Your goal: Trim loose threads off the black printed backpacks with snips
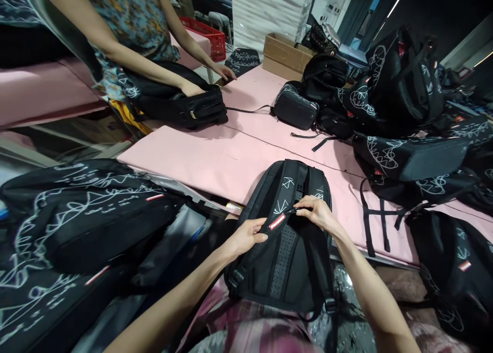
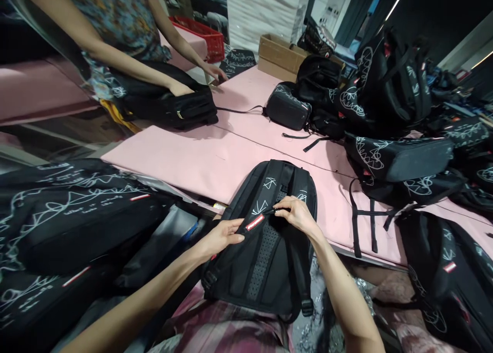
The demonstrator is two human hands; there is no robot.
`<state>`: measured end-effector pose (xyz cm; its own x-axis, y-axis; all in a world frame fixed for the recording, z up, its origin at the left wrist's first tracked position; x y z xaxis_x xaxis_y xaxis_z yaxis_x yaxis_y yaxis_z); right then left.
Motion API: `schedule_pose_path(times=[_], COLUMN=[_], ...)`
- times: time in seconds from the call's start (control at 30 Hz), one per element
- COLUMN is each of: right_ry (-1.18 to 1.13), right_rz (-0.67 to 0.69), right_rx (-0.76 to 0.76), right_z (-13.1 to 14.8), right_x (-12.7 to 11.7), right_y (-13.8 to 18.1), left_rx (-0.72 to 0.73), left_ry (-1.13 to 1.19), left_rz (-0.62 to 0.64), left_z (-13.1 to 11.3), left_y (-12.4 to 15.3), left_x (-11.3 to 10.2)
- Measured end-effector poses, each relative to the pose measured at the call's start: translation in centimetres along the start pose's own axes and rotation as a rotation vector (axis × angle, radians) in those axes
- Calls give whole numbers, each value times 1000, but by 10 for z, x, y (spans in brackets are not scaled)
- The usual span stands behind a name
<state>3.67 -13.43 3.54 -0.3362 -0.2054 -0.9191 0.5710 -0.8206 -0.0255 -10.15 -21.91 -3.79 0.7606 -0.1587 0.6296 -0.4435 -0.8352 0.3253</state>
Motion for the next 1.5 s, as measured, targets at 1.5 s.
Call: schedule_pose_path(times=[1.5], right_ry=[-39], right_rz=[70], right_rx=[-261], right_z=[19], right_x=[-8], right_y=[-20], left_rx=[-12], left_ry=[-8], left_rz=[122], left_z=[-8], left_y=[1], left_x=[7])
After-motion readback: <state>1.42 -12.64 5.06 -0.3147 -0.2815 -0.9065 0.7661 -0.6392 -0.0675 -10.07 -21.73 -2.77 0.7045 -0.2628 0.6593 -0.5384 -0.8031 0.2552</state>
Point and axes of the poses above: each hand's wrist, its own y-axis away from the middle knuckle, its own x-axis out of the palm, z = x × y, the point moved 9 cm from there along -y, towards the middle knuckle, and after that the axes turned 15 degrees about y, right-handed, at the moved point
